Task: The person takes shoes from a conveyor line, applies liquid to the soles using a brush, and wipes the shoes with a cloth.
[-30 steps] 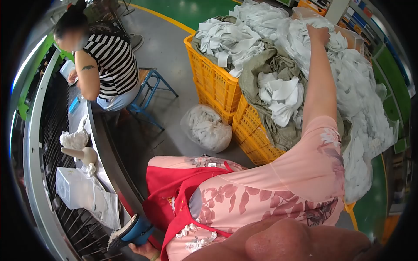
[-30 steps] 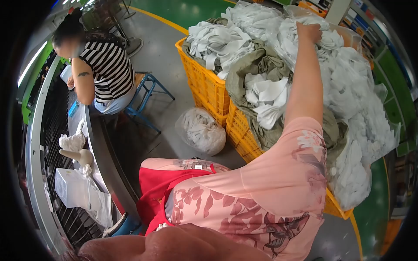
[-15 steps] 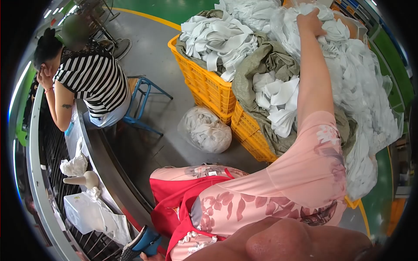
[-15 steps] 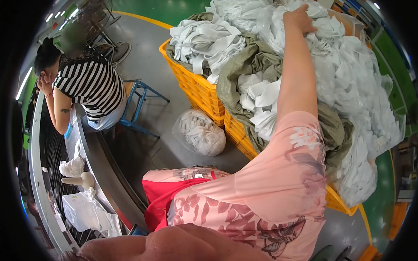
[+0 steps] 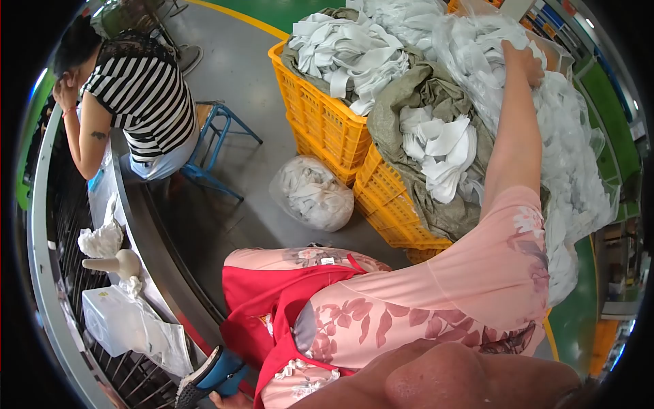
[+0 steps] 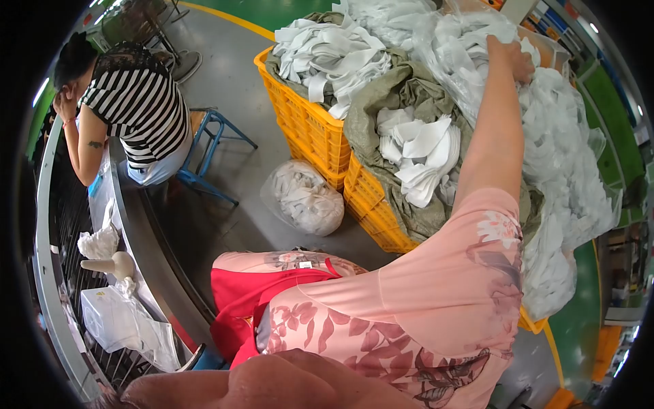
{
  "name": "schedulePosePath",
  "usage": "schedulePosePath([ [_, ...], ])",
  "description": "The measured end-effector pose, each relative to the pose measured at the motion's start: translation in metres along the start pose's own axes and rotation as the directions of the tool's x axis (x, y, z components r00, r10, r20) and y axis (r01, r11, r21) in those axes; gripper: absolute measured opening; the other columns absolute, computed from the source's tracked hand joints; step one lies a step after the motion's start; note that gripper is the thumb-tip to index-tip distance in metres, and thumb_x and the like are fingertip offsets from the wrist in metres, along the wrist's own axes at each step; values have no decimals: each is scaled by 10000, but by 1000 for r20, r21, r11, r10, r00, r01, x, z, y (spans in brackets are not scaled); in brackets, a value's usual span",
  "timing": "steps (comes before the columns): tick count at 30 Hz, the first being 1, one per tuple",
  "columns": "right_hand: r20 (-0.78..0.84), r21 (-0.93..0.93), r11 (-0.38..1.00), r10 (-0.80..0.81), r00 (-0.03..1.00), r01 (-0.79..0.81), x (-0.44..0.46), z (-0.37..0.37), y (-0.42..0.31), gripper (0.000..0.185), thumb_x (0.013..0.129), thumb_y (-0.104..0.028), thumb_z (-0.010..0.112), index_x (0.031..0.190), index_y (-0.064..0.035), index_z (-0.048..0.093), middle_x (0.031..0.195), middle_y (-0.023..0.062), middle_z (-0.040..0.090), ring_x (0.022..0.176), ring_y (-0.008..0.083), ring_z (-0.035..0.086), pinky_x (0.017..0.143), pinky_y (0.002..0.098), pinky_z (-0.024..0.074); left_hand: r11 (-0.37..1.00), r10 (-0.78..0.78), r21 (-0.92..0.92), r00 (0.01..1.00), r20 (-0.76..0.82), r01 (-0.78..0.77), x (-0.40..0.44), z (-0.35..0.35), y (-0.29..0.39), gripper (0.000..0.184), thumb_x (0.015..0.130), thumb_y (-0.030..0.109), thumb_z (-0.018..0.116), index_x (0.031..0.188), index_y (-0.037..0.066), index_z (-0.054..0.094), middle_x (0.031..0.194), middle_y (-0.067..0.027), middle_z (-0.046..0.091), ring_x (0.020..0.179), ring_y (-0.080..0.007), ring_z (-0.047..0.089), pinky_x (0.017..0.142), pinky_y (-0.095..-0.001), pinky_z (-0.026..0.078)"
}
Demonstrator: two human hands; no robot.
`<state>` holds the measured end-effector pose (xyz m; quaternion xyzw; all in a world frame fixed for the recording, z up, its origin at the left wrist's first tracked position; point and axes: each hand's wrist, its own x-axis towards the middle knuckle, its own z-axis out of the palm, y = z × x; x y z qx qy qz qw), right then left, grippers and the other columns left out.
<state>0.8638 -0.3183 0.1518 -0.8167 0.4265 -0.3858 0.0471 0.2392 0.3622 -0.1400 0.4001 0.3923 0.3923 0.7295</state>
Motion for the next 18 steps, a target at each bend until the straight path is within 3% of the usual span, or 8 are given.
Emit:
schedulePosePath([
  [4,91,41,998,41,995,-45,9,19,-6,730,738,-521,643,1336,-112,556,1340,151,568,1298,371,449,1059,598,328,1000,6,-9,1000,-21,-6,-8,-6,-2,684,809,311,645,1383,-7,453,1362,-175,510,1202,-317,546,1002,-475,473],
  [7,230,11,995,-98,968,98,43,44,-2,721,735,-472,646,1351,-111,546,1449,184,461,1315,357,459,1060,556,358,999,-1,-35,1000,-16,0,-13,-18,-2,688,816,324,640,1388,-8,449,1370,-179,506,1206,-319,544,1003,-478,472],
  [9,224,98,989,-132,966,113,47,60,-6,706,738,-405,637,1323,-24,539,1374,235,520,1280,363,501,1062,503,385,998,-11,-55,1000,6,11,-16,-29,0,691,821,332,637,1392,-8,446,1375,-181,504,1209,-321,543,1004,-480,472],
  [12,-116,149,894,-409,905,423,133,186,39,490,840,-316,543,1200,10,608,1248,241,607,1201,390,555,1030,485,417,997,-71,-17,997,-32,70,-32,4,17,695,829,326,629,1386,-38,431,1376,-200,502,1230,-340,534,1024,-505,462],
  [13,223,-469,523,-710,668,712,163,199,42,433,896,-356,551,1085,15,669,1198,227,637,1130,372,600,983,484,452,995,-75,-58,996,44,77,-38,9,19,698,805,301,647,1375,-42,435,1359,-208,512,1220,-346,541,1040,-525,450],
  [14,230,-496,477,-734,639,726,182,208,44,421,883,-343,572,1073,20,667,1174,224,640,1101,365,602,959,478,460,998,-59,-18,980,188,63,-44,15,17,600,871,342,585,1350,-1,471,1309,-144,559,1191,-294,564,1025,-471,457],
  [16,84,-391,600,-732,676,698,156,196,10,402,857,-318,614,1050,31,663,1125,217,645,1042,351,606,910,467,477,985,-94,-139,994,62,102,-35,-10,5,643,740,205,668,1310,-35,492,1279,-189,573,1147,-344,586,1022,-504,461],
  [18,-98,-144,776,-628,772,614,122,167,-31,388,831,-292,656,1026,43,659,1077,210,649,983,336,610,862,455,494,959,-75,-266,994,76,93,-33,-25,-6,446,724,104,690,1131,-49,592,1062,-168,659,994,-315,652,944,-480,513],
])
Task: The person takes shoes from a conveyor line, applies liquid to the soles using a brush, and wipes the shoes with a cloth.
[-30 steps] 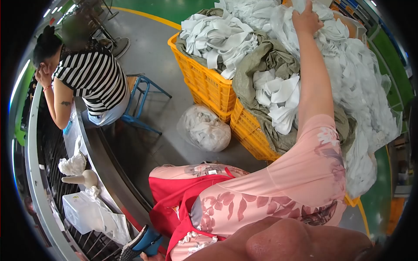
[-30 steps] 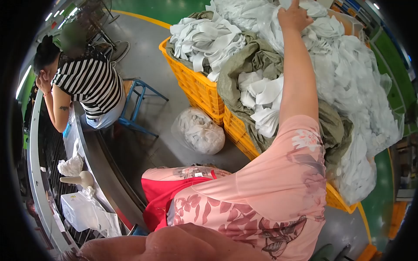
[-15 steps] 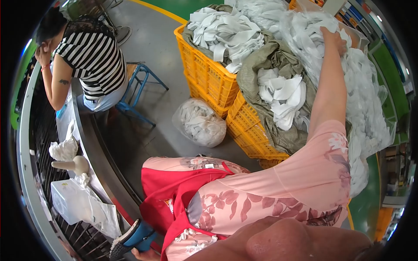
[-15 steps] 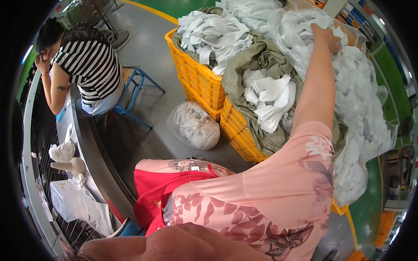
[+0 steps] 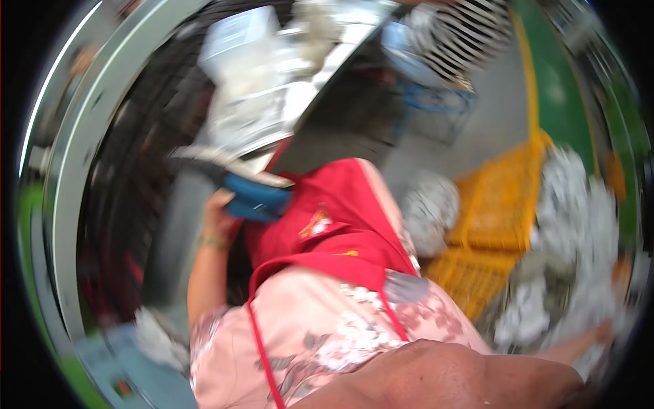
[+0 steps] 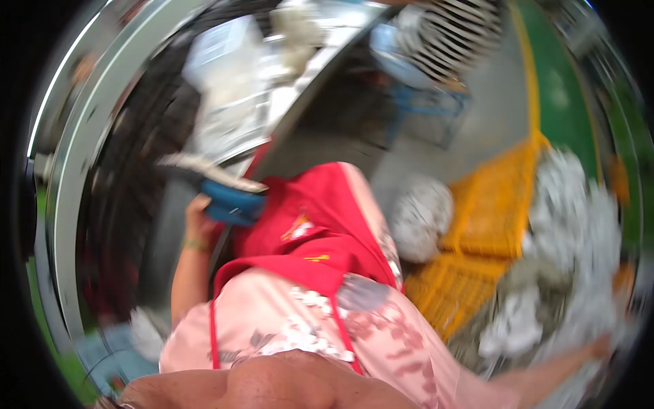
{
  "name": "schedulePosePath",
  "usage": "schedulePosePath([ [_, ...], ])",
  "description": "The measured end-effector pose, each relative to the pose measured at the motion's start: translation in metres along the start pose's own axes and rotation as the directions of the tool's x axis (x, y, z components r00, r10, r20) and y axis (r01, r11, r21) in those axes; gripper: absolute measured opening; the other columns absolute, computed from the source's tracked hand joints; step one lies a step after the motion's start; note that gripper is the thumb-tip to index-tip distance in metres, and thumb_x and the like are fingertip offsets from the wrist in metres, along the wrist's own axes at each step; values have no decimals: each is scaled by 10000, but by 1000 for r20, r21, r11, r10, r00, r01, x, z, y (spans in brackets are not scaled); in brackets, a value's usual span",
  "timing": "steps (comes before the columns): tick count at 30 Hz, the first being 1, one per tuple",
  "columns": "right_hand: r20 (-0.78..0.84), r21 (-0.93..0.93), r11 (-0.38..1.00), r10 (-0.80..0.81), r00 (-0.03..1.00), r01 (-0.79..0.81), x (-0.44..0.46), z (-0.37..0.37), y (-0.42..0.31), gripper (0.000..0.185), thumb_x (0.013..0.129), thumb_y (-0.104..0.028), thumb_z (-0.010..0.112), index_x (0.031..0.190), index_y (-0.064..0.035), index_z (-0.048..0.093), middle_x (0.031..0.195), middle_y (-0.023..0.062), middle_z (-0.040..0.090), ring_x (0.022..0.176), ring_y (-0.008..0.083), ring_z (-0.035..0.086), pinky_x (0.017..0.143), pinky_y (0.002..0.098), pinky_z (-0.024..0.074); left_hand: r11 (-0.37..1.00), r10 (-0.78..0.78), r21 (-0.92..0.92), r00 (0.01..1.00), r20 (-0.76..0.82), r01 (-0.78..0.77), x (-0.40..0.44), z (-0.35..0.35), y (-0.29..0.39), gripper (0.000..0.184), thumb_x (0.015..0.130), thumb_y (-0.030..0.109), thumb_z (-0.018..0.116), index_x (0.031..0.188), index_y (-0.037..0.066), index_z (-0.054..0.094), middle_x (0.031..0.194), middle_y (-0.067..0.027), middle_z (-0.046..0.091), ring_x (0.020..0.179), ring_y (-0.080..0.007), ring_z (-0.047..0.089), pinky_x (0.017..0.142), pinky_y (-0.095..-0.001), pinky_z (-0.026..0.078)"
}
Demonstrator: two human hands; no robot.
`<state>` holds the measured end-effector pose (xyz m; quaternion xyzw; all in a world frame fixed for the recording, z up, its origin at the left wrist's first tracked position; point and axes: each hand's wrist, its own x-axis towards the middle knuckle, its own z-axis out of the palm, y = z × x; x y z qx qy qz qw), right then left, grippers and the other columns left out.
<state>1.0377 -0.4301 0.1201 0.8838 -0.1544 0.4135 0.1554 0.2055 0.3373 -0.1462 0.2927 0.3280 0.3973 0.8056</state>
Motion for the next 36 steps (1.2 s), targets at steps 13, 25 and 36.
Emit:
schedulePosePath([
  [13,-439,898,-312,-621,649,309,-155,-382,-307,337,832,-77,685,1142,44,633,1137,175,639,994,273,625,882,383,512,958,279,-134,937,209,-255,-62,57,23,636,626,44,673,1246,6,538,1117,-109,635,1037,-250,625,988,-390,482],
  [25,-681,607,32,-495,-540,-794,-605,-710,-473,469,683,16,730,1134,42,604,1017,105,685,838,188,669,836,337,533,786,517,-324,847,-123,-527,-179,-70,60,725,587,13,621,1304,2,513,1181,-141,635,1093,-318,622,1022,-427,476],
  [36,-694,719,-258,-290,-658,-645,-701,-749,-539,954,614,-53,820,1466,-100,395,1330,88,526,1195,214,521,1040,322,398,671,583,-280,721,-373,-687,-184,-97,54,735,578,12,587,1308,-14,507,1201,-144,623,1127,-317,595,1053,-432,450],
])
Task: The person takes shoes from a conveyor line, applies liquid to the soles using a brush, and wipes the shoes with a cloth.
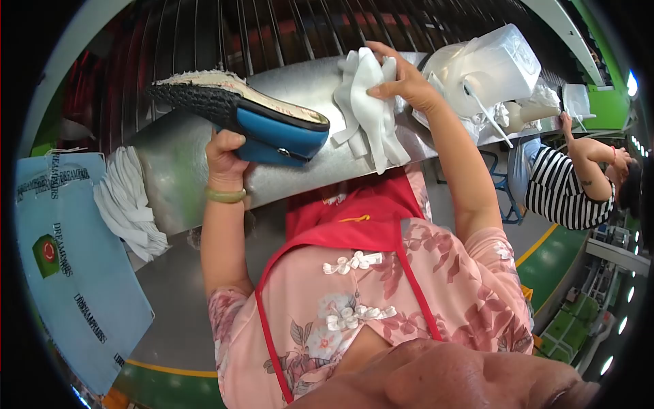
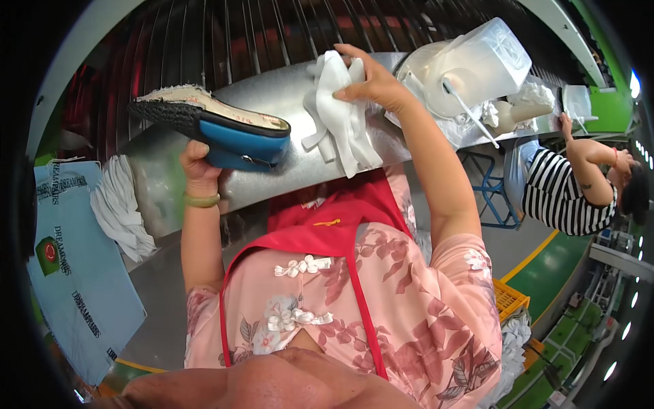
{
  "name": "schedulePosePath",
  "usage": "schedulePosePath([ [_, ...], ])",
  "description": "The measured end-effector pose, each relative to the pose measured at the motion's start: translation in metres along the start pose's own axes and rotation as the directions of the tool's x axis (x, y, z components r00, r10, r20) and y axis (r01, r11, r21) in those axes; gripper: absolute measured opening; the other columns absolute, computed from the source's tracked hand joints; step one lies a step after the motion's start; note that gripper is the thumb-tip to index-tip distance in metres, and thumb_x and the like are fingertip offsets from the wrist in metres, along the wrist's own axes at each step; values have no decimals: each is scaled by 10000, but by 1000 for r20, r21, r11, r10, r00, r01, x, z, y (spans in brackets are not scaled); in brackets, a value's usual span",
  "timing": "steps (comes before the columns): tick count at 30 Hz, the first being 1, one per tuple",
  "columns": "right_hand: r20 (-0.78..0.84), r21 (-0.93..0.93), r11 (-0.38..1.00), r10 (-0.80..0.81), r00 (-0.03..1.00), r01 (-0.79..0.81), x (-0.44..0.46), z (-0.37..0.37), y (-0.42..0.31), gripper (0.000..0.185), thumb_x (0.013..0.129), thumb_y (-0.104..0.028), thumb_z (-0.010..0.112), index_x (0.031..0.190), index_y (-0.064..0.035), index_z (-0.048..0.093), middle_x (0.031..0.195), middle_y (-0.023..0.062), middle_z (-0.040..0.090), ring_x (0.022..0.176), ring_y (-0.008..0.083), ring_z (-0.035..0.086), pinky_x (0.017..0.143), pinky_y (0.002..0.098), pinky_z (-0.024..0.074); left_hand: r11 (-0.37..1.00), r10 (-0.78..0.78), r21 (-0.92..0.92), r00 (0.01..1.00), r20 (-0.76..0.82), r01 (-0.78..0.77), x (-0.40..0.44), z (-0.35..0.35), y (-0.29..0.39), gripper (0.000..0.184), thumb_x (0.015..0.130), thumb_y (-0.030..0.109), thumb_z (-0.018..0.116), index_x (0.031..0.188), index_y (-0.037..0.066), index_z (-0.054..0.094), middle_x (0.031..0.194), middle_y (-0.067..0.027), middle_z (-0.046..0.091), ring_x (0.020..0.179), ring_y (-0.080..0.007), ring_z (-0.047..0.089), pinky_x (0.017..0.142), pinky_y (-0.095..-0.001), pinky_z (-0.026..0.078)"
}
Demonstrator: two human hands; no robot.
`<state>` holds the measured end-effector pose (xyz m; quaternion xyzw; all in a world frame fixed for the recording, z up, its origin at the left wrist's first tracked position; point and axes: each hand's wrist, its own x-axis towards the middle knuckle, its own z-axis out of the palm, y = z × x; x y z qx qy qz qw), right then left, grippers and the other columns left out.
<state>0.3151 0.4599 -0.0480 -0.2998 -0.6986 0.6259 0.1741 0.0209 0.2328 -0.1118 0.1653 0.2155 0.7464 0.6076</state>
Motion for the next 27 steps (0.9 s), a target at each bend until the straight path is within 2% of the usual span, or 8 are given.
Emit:
schedulePosePath([
  [9,-391,104,980,-119,913,172,-43,8,6,846,687,-170,812,1439,-93,432,1467,156,435,1378,327,365,1123,447,304,999,-20,29,1000,-13,20,2,-3,-11,715,599,3,608,1307,-16,506,1194,-144,626,1114,-315,601,1048,-437,453],
  [11,-235,-706,620,-661,712,342,-57,22,6,752,694,-227,812,1372,-97,514,1465,171,436,1376,371,362,1115,461,310,999,-20,47,999,-33,22,2,-14,-12,723,596,1,609,1311,-17,505,1199,-147,626,1115,-317,601,1051,-441,449],
  [12,-150,-798,479,-746,649,367,-58,34,6,678,703,-261,798,1320,-104,563,1466,167,437,1385,378,354,1116,485,292,996,-35,77,999,-24,37,1,-29,-12,733,593,3,611,1317,-17,504,1213,-149,621,1125,-319,595,1057,-445,442],
  [15,-33,-861,456,-493,870,225,-55,72,31,664,760,-362,746,1326,-76,551,1503,129,391,1429,321,294,1132,551,215,985,-41,168,999,-26,45,4,-13,-13,769,579,14,628,1337,-10,498,1258,-153,602,1157,-325,579,1079,-457,420],
  [20,13,-859,447,-468,884,249,-55,68,26,678,771,-348,763,1351,-90,526,1526,118,360,1424,300,307,1135,508,232,971,-75,222,993,-89,93,-1,-8,-10,795,576,27,643,1355,0,485,1266,-151,598,1180,-328,568,1080,-456,421],
  [23,-151,-728,568,-681,717,385,-84,29,-9,592,763,-320,766,1293,-126,588,1453,114,463,1360,298,405,1096,500,289,978,50,206,998,-36,-41,-10,-4,-15,802,567,18,633,1355,2,486,1282,-154,590,1192,-325,565,1083,-449,418],
  [25,-194,-794,510,-728,657,331,-122,-21,-33,499,756,-198,794,1217,-88,640,1277,120,619,1231,310,548,1022,407,416,986,77,150,997,5,-77,-24,17,-20,844,599,48,702,1398,15,434,1358,-164,534,1252,-342,520,1101,-472,392],
  [27,-355,-850,517,-698,622,96,-154,-62,-39,356,778,-146,762,1120,-95,677,1119,126,677,1066,308,622,909,389,474,914,330,183,925,188,-363,-34,56,-23,932,652,177,812,1454,50,355,1454,-192,425,1317,-383,449,1125,-537,345],
])
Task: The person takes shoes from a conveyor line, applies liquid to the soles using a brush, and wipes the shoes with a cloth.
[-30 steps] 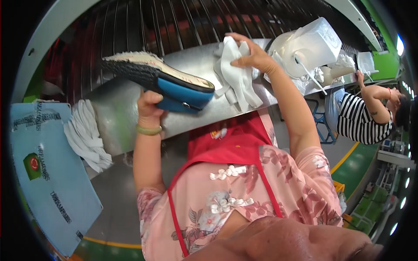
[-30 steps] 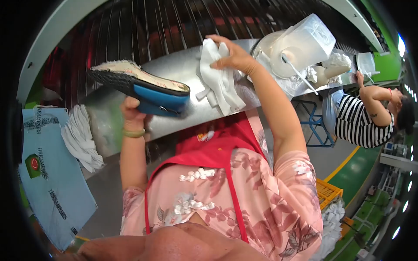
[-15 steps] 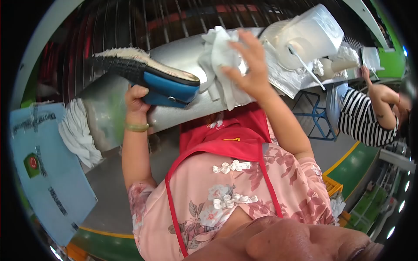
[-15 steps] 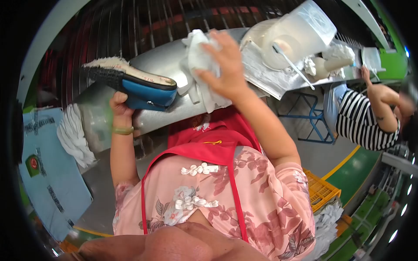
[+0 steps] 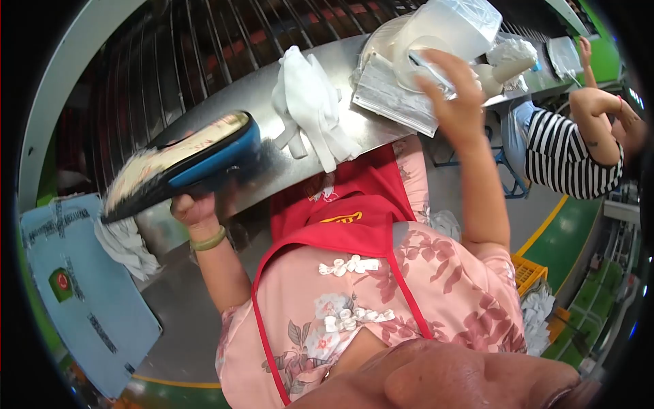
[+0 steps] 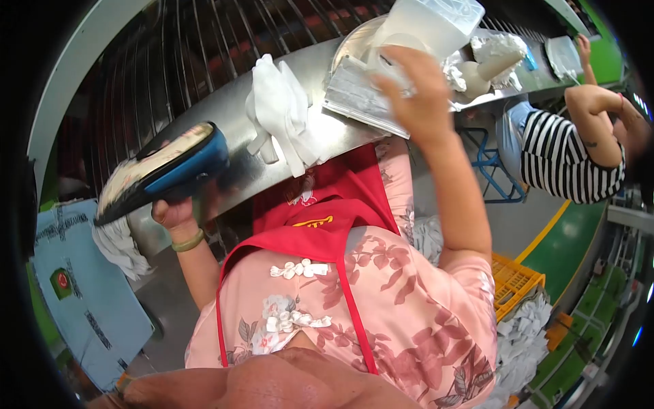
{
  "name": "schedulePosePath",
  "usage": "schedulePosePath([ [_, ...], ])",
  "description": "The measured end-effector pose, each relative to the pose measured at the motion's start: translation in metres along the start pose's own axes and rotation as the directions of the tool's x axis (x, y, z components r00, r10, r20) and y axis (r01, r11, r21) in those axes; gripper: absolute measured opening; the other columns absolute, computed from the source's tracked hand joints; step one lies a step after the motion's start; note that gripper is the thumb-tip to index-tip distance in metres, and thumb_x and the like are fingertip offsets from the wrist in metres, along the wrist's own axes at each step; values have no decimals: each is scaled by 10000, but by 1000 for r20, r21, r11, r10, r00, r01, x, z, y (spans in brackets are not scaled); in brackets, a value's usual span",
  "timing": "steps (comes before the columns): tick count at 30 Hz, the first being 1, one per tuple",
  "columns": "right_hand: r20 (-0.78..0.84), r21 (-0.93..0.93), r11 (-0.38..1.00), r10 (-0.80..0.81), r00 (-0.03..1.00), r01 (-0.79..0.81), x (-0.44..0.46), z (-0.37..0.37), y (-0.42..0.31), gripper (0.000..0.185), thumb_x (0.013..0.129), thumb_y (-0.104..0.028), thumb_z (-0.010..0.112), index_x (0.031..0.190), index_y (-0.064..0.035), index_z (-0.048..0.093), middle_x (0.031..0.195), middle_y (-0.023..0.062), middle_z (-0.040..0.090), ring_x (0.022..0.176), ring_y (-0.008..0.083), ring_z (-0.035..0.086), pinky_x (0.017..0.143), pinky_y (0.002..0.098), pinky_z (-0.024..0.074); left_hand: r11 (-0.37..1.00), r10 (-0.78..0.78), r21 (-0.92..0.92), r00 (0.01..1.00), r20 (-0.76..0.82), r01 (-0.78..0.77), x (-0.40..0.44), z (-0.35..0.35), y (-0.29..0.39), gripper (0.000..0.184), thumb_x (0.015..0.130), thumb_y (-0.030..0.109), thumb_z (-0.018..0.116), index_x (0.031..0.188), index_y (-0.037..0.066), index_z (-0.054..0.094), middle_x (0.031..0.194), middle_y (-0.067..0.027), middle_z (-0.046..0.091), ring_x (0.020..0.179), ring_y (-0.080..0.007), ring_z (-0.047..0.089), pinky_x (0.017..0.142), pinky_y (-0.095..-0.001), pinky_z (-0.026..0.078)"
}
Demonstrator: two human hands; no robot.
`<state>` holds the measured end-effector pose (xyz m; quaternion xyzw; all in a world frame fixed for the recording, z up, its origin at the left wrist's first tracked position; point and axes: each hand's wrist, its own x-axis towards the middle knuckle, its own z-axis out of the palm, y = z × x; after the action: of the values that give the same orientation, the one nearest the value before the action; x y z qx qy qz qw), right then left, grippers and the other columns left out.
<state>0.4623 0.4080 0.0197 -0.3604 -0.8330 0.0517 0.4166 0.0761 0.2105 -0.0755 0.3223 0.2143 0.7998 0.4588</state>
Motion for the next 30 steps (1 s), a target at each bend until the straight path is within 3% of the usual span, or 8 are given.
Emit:
schedulePosePath([
  [4,87,-367,909,243,966,-196,-16,-40,42,262,830,-226,704,1051,-86,684,1046,128,681,987,326,637,815,398,504,988,-32,155,999,42,25,-18,-4,12,980,670,197,837,1487,72,310,1500,-178,374,1380,-374,373,1171,-537,249],
  [8,273,-573,777,482,833,-262,-15,-36,49,254,870,-282,631,1031,-94,683,1022,113,691,969,324,646,799,437,497,996,-60,60,977,-206,73,-32,-21,2,866,597,-82,734,1402,40,440,1374,-122,524,1308,-302,468,1098,-482,374],
  [10,281,-573,780,477,833,-253,-15,-29,55,240,871,-270,628,1026,-97,686,994,121,695,946,331,652,793,441,498,936,71,351,960,-270,30,-29,-26,-6,783,696,20,715,1423,54,428,1403,-116,507,1321,-304,452,1137,-487,305],
  [14,258,-537,809,427,867,-239,-21,-28,68,220,883,-268,620,1010,-102,689,922,124,699,881,318,668,745,417,505,781,142,615,925,-352,114,-20,7,-4,802,625,-49,749,1373,33,474,1280,-81,566,1196,-246,533,1072,-381,384],
  [18,202,-579,772,446,872,-261,-15,-52,50,199,895,-263,604,997,-124,704,886,116,700,823,339,670,721,450,509,724,137,685,957,-257,80,-12,25,-14,805,629,-24,790,1365,21,468,1241,-71,563,1140,-215,550,941,-332,492],
  [21,177,-573,804,310,934,-158,-18,-49,55,179,907,-267,592,960,-135,702,858,94,690,777,325,673,670,429,513,665,114,739,963,-244,109,-11,31,-20,792,649,4,800,1365,6,462,1248,-74,558,1146,-211,545,942,-324,490],
  [28,298,-677,734,339,892,-52,-27,-38,72,137,881,-231,618,899,-115,688,858,104,680,795,326,672,674,453,512,564,87,819,979,-186,105,-7,47,-25,788,670,76,840,1359,-7,467,1236,-69,558,1079,-183,549,951,-302,461],
  [30,252,-610,783,338,906,-122,-22,-43,69,147,879,-236,619,895,-108,688,853,102,679,802,324,672,684,453,514,278,190,954,980,60,-113,-4,42,-25,751,679,61,829,1341,-12,483,1223,-62,564,1073,-181,548,948,-302,458],
])
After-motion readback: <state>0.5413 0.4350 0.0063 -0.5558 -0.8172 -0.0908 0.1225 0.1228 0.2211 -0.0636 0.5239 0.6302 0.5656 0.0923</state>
